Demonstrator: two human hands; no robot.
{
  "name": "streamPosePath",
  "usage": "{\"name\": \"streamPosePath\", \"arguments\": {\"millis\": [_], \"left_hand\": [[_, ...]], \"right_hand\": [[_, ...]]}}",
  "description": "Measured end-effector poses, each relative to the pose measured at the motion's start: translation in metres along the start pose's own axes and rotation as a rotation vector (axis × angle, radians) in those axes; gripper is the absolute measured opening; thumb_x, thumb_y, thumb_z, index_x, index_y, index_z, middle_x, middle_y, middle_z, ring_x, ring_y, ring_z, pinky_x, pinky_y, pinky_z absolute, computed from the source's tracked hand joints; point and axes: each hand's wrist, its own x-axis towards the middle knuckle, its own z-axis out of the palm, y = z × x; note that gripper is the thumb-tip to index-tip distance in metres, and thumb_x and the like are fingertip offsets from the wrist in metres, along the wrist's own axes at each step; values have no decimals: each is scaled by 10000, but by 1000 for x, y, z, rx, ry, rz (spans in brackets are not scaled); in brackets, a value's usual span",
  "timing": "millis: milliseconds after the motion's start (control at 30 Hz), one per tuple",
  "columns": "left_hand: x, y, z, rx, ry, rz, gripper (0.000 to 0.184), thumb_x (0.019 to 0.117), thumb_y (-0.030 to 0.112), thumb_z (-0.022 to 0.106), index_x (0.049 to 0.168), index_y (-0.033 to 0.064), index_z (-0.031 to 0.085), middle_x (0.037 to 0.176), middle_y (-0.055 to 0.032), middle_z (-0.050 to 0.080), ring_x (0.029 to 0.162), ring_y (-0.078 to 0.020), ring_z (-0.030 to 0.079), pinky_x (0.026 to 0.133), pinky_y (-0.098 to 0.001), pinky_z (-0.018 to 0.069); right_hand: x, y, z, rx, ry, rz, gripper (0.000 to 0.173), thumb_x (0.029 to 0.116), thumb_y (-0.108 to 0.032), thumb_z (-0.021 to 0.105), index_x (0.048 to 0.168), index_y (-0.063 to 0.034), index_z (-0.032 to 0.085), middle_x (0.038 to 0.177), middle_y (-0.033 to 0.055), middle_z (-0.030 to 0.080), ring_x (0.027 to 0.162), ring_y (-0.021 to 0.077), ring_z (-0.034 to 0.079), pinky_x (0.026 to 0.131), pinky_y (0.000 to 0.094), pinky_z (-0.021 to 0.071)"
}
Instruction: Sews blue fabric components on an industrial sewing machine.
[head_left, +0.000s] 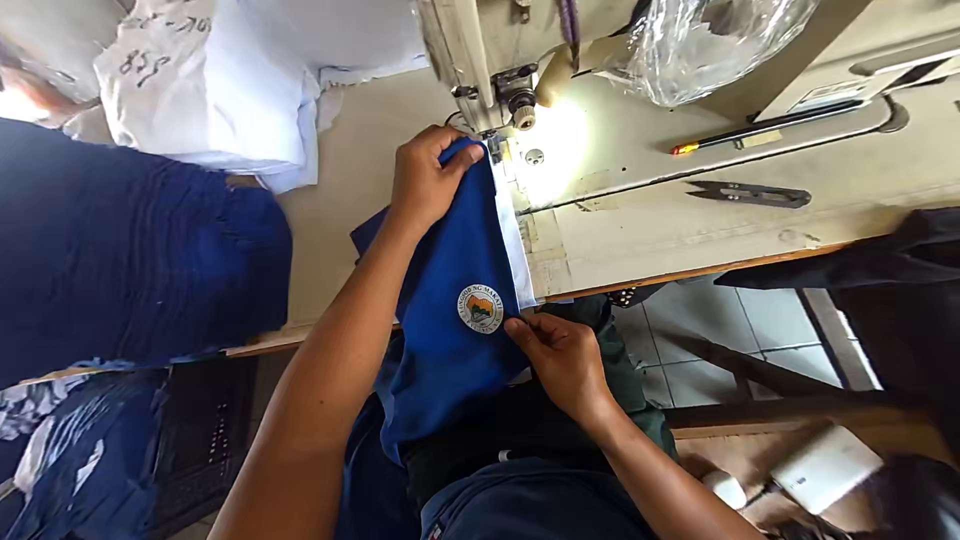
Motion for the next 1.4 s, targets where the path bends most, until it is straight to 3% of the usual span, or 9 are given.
{"name": "streamPosePath", "arguments": {"millis": [133, 233, 433, 500, 600, 800, 1067, 1333, 1400], "left_hand": [[4, -7, 19, 39, -65, -52, 330, 1000, 346, 670, 1115, 47, 749, 1085, -127, 736, 1032, -195, 694, 968, -392, 525], [6, -10, 21, 22, -78, -62, 336, 984, 335, 699, 1120, 31, 745, 1084, -133, 734, 1013, -176, 701, 953, -367, 541], [8, -9, 16, 24, -140, -94, 334, 986, 352, 695, 1126, 53, 744, 1073, -106, 742, 992, -132, 699, 938, -345, 538], [6, -9, 14, 17, -150, -92, 331, 989, 353, 692, 1123, 55, 744, 1071, -101, 742, 988, -119, 697, 933, -332, 538], [-4, -4, 10, 12, -173, -93, 320, 991, 346, 693, 1117, 57, 745, 1067, -91, 742, 980, -104, 696, 924, -315, 545], [-13, 9, 1, 57, -246, -118, 306, 980, 375, 704, 1098, 99, 765, 1017, -58, 753, 944, -79, 695, 894, -313, 543], [0, 15, 1, 111, -295, -170, 291, 984, 378, 698, 1088, 112, 757, 1000, -63, 742, 920, -114, 689, 871, -370, 538], [12, 19, 0, 110, -369, -299, 322, 947, 367, 745, 1119, 95, 737, 1045, -92, 732, 963, -182, 692, 893, -465, 539], [13, 25, 0, 162, -348, -359, 397, 911, 399, 779, 1172, 105, 720, 1125, -113, 718, 1059, -247, 676, 937, -541, 512]], "right_hand": [[-3, 11, 0, -150, 155, -31, 268, 983, -327, 694, 895, -84, 767, 774, -29, 716, 669, -17, 644, 623, 164, 542], [-5, 19, 2, -243, 248, -106, 248, 965, -322, 713, 892, -96, 786, 940, 41, 681, 859, 66, 650, 759, 206, 561], [-7, 28, -2, -265, 230, -88, 240, 956, -360, 719, 944, -150, 834, 1206, 124, 733, 1268, 283, 602, 1066, 426, 484], [-4, 35, -7, -197, 187, -118, 216, 952, -322, 733, 922, -128, 824, 1099, 65, 772, 1173, 185, 669, 1015, 347, 536], [-14, 42, -12, -73, 80, -192, 215, 949, -278, 753, 877, -77, 782, 911, 21, 758, 922, 86, 705, 841, 269, 589], [-37, 40, -10, 95, 20, -15, 288, 944, -312, 760, 816, -57, 727, 747, -15, 690, 669, 7, 638, 622, 177, 547], [-34, 36, -9, 100, 46, 25, 321, 948, -332, 751, 753, -83, 696, 629, -61, 610, 535, -35, 532, 487, 143, 439], [-33, 37, -7, 133, 68, 52, 327, 931, -319, 770, 711, -104, 659, 601, -68, 592, 511, -24, 533, 467, 158, 444], [-32, 36, -5, 177, 100, 99, 316, 890, -288, 811, 697, -110, 637, 589, -66, 591, 492, -6, 540, 457, 173, 460]]}}
